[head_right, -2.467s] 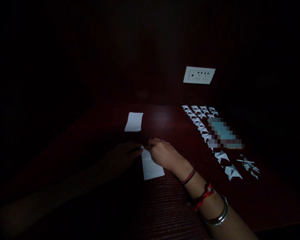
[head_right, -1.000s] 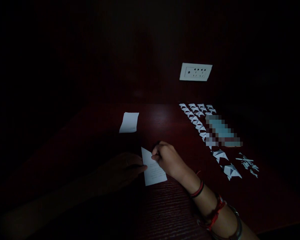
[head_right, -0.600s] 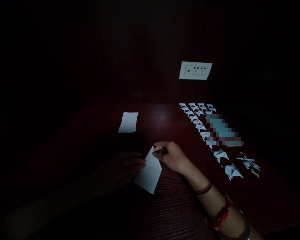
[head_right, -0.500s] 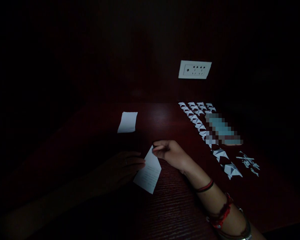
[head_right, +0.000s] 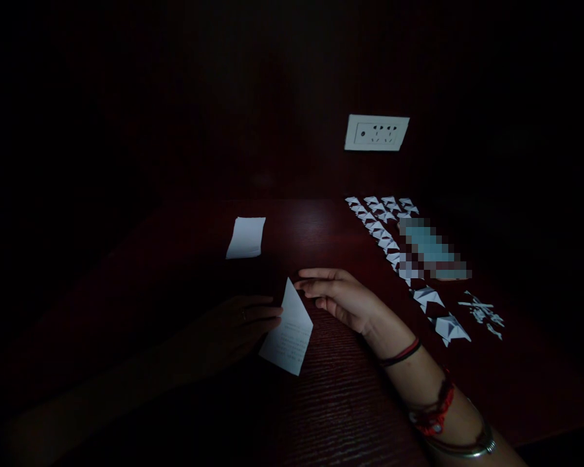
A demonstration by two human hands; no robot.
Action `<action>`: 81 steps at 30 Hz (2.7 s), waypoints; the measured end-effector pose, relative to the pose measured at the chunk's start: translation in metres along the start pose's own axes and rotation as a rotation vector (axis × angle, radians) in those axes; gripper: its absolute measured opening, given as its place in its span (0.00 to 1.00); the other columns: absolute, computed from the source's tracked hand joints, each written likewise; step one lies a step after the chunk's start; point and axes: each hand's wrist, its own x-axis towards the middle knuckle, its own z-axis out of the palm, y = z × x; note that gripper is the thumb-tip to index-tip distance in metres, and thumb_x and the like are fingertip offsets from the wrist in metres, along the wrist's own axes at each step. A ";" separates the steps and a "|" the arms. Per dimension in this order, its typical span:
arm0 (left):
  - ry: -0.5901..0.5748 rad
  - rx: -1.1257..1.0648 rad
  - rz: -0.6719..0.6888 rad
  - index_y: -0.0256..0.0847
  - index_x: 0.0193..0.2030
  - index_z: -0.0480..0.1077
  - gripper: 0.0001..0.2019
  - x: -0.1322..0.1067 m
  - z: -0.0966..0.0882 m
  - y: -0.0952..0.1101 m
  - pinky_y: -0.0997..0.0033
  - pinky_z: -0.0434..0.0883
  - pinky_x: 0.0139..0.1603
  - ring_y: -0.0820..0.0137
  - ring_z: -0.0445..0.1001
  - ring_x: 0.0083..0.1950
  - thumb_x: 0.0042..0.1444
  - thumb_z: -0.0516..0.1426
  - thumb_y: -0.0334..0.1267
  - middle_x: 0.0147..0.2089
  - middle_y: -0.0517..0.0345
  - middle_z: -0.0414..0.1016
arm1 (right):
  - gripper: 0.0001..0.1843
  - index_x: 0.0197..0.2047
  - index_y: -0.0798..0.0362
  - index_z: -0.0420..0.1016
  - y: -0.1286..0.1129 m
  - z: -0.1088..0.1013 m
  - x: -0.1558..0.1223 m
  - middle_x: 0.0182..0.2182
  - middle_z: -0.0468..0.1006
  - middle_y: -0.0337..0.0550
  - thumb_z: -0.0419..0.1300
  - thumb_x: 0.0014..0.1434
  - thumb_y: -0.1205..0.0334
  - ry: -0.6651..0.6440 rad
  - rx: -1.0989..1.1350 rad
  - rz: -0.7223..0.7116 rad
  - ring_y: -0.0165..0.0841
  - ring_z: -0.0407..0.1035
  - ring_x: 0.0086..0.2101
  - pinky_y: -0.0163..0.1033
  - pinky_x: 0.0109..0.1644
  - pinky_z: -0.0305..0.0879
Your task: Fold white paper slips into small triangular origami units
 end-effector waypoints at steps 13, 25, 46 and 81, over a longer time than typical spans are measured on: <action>-0.031 0.004 0.006 0.43 0.56 0.55 0.19 0.002 -0.003 0.001 0.62 0.57 0.54 0.66 0.53 0.58 0.57 0.47 0.30 0.56 0.60 0.60 | 0.17 0.40 0.58 0.71 0.004 0.006 0.004 0.36 0.73 0.43 0.60 0.43 0.70 0.109 -0.246 -0.096 0.22 0.64 0.28 0.26 0.26 0.60; -0.021 0.046 0.023 0.42 0.55 0.56 0.18 0.003 -0.007 0.003 0.63 0.58 0.53 0.66 0.53 0.58 0.56 0.48 0.30 0.54 0.59 0.61 | 0.07 0.32 0.57 0.73 0.015 0.003 0.013 0.26 0.72 0.38 0.57 0.46 0.70 0.008 -0.621 -0.387 0.26 0.64 0.28 0.32 0.34 0.61; 0.109 0.061 -0.142 0.41 0.49 0.61 0.13 0.004 -0.001 0.000 0.65 0.60 0.53 0.68 0.59 0.53 0.57 0.48 0.32 0.49 0.56 0.62 | 0.13 0.34 0.55 0.73 0.004 -0.005 0.001 0.34 0.72 0.41 0.50 0.52 0.77 -0.291 -1.269 -0.778 0.28 0.67 0.35 0.33 0.40 0.61; 0.014 0.044 -0.095 0.42 0.54 0.56 0.16 0.003 0.002 0.000 0.65 0.59 0.54 0.68 0.54 0.57 0.58 0.47 0.31 0.55 0.60 0.61 | 0.14 0.35 0.54 0.75 0.004 0.000 -0.003 0.38 0.71 0.43 0.51 0.52 0.76 -0.431 -1.255 -0.786 0.29 0.66 0.38 0.34 0.43 0.62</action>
